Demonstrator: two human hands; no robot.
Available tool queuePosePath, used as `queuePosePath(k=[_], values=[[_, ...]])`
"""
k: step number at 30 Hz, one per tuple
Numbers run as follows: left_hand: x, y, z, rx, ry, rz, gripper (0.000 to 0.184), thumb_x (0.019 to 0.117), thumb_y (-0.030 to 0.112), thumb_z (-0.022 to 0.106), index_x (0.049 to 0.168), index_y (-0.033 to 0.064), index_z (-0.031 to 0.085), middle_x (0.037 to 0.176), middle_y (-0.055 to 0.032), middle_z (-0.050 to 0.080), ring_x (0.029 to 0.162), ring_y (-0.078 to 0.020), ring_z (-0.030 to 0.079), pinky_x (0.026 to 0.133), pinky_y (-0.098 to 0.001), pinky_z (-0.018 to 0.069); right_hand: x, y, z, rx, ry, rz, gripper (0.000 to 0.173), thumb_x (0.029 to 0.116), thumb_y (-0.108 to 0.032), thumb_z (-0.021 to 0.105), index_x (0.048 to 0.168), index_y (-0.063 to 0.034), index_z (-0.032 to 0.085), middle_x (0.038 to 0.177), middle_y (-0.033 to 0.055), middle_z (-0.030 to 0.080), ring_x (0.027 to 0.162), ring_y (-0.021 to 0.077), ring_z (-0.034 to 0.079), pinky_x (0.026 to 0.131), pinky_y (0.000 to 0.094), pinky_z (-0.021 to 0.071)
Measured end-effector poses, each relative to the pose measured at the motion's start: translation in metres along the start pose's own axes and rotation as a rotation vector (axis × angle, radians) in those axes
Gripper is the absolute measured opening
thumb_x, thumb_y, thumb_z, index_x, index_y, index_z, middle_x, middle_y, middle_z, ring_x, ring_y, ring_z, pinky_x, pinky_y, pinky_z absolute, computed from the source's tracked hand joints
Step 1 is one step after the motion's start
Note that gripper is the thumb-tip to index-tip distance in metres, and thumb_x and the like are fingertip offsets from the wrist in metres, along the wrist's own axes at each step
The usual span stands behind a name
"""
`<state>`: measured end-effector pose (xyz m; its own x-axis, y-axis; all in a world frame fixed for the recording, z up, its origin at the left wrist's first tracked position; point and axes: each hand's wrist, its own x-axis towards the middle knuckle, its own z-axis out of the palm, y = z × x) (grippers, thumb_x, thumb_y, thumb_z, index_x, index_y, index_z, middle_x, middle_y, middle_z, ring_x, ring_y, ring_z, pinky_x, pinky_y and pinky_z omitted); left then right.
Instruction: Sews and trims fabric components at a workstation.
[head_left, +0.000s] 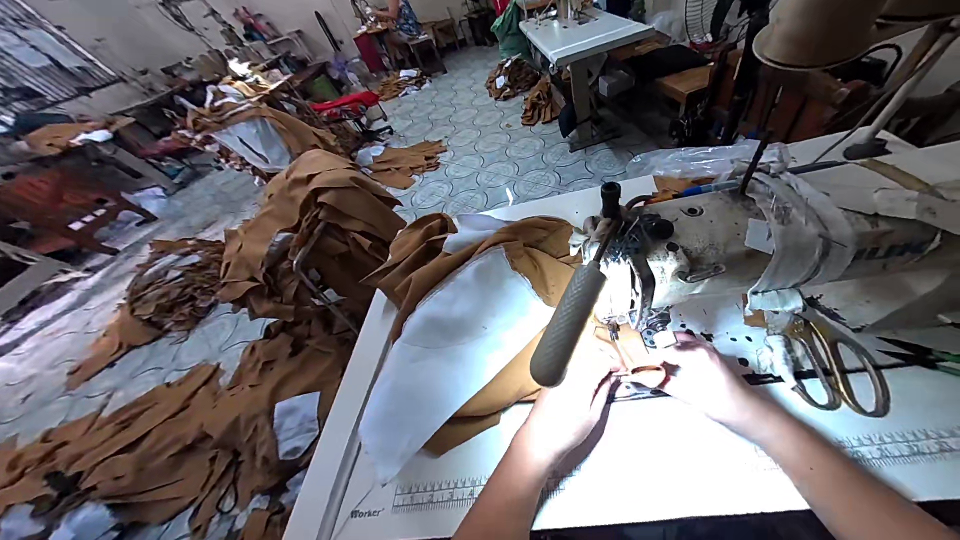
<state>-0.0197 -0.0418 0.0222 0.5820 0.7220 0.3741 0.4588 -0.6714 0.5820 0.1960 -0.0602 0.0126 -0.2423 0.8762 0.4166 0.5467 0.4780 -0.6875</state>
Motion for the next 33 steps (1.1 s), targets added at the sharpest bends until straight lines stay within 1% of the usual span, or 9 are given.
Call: queuePosePath(k=[3, 6, 8, 13, 21, 25, 27, 30, 33], values=[[0.002, -0.002, 0.005, 0.004, 0.030, 0.028, 0.020, 0.0988, 0.010, 0.057, 0.098, -0.0002, 0.074, 0.093, -0.0133, 0.073, 0.091, -0.0227, 0.071, 0.086, -0.0343, 0.0560, 0.004, -0.007, -0.005, 0.048, -0.133, 0.109, 0.023, 0.0834, -0.010, 0.078, 0.099, 0.0065, 0.076, 0.091, 0.0181, 0.076, 0.091, 0.0272, 0.074, 0.106, 0.0486, 0.0456], [0.003, -0.003, 0.009, -0.017, 0.056, 0.008, 0.022, 0.0991, 0.015, 0.059, 0.095, 0.0011, 0.075, 0.090, -0.0120, 0.074, 0.087, -0.0202, 0.072, 0.082, -0.0329, 0.0572, 0.001, -0.006, -0.003, 0.095, -0.193, 0.170, 0.049, 0.0802, -0.034, 0.082, 0.110, 0.0035, 0.071, 0.100, 0.0134, 0.074, 0.102, 0.0222, 0.068, 0.112, 0.0478, 0.0357], [0.002, -0.002, 0.008, -0.051, 0.052, -0.030, 0.022, 0.0984, 0.015, 0.059, 0.095, 0.0012, 0.075, 0.091, -0.0119, 0.074, 0.088, -0.0188, 0.071, 0.083, -0.0328, 0.0564, -0.002, -0.006, 0.005, 0.077, -0.088, 0.102, 0.053, 0.0794, -0.046, 0.077, 0.106, -0.0009, 0.071, 0.102, 0.0106, 0.073, 0.105, 0.0214, 0.067, 0.108, 0.0506, 0.0384], [0.001, -0.003, 0.010, -0.125, 0.036, -0.141, 0.020, 0.0950, 0.020, 0.062, 0.089, 0.0045, 0.074, 0.081, -0.0073, 0.068, 0.074, -0.0124, 0.065, 0.070, -0.0276, 0.0537, -0.003, 0.000, 0.024, -0.087, 0.243, -0.117, 0.018, 0.0851, -0.026, 0.069, 0.080, -0.0096, 0.073, 0.080, 0.0058, 0.073, 0.085, 0.0152, 0.069, 0.101, 0.0405, 0.0427], [0.002, -0.009, 0.008, -0.405, 0.059, -0.144, 0.018, 0.0921, 0.013, 0.062, 0.085, -0.0003, 0.071, 0.080, -0.0023, 0.065, 0.073, 0.0016, 0.058, 0.068, -0.0142, 0.0471, -0.004, 0.003, 0.022, -0.471, 0.311, -0.535, 0.020, 0.0974, -0.023, 0.057, 0.084, -0.0190, 0.072, 0.082, 0.0025, 0.071, 0.084, 0.0200, 0.064, 0.106, 0.0457, 0.0348], [0.001, -0.005, 0.006, -0.429, 0.021, -0.217, 0.014, 0.0892, 0.014, 0.067, 0.087, 0.0012, 0.072, 0.082, -0.0008, 0.067, 0.077, 0.0019, 0.061, 0.072, -0.0154, 0.0511, -0.008, 0.002, 0.022, -0.274, 0.229, -0.367, 0.026, 0.0955, -0.036, 0.056, 0.088, -0.0179, 0.073, 0.087, 0.0039, 0.072, 0.092, 0.0185, 0.067, 0.108, 0.0457, 0.0335], [0.001, -0.003, 0.006, -0.343, 0.051, -0.182, 0.016, 0.0894, 0.015, 0.067, 0.086, 0.0011, 0.073, 0.083, -0.0042, 0.069, 0.081, -0.0032, 0.064, 0.076, -0.0198, 0.0522, -0.008, -0.003, 0.018, -0.080, 0.156, -0.154, 0.033, 0.0916, -0.040, 0.064, 0.094, -0.0087, 0.075, 0.093, 0.0086, 0.075, 0.096, 0.0187, 0.070, 0.105, 0.0457, 0.0413], [0.001, -0.006, 0.007, -0.204, 0.087, -0.038, 0.017, 0.0903, 0.016, 0.067, 0.084, 0.0032, 0.075, 0.083, -0.0072, 0.071, 0.084, -0.0107, 0.066, 0.078, -0.0246, 0.0525, -0.003, -0.008, 0.013, 0.008, 0.018, 0.003, 0.021, 0.0861, -0.024, 0.069, 0.089, -0.0033, 0.072, 0.089, 0.0102, 0.072, 0.091, 0.0208, 0.068, 0.099, 0.0495, 0.0430], [0.000, -0.006, 0.004, -0.120, 0.054, 0.021, 0.015, 0.0892, 0.018, 0.069, 0.087, 0.0064, 0.077, 0.085, -0.0064, 0.072, 0.087, -0.0139, 0.068, 0.080, -0.0287, 0.0532, -0.003, -0.009, 0.017, -0.088, 0.035, -0.064, 0.009, 0.0820, -0.016, 0.065, 0.082, -0.0078, 0.068, 0.081, 0.0066, 0.068, 0.082, 0.0181, 0.067, 0.096, 0.0464, 0.0432]])
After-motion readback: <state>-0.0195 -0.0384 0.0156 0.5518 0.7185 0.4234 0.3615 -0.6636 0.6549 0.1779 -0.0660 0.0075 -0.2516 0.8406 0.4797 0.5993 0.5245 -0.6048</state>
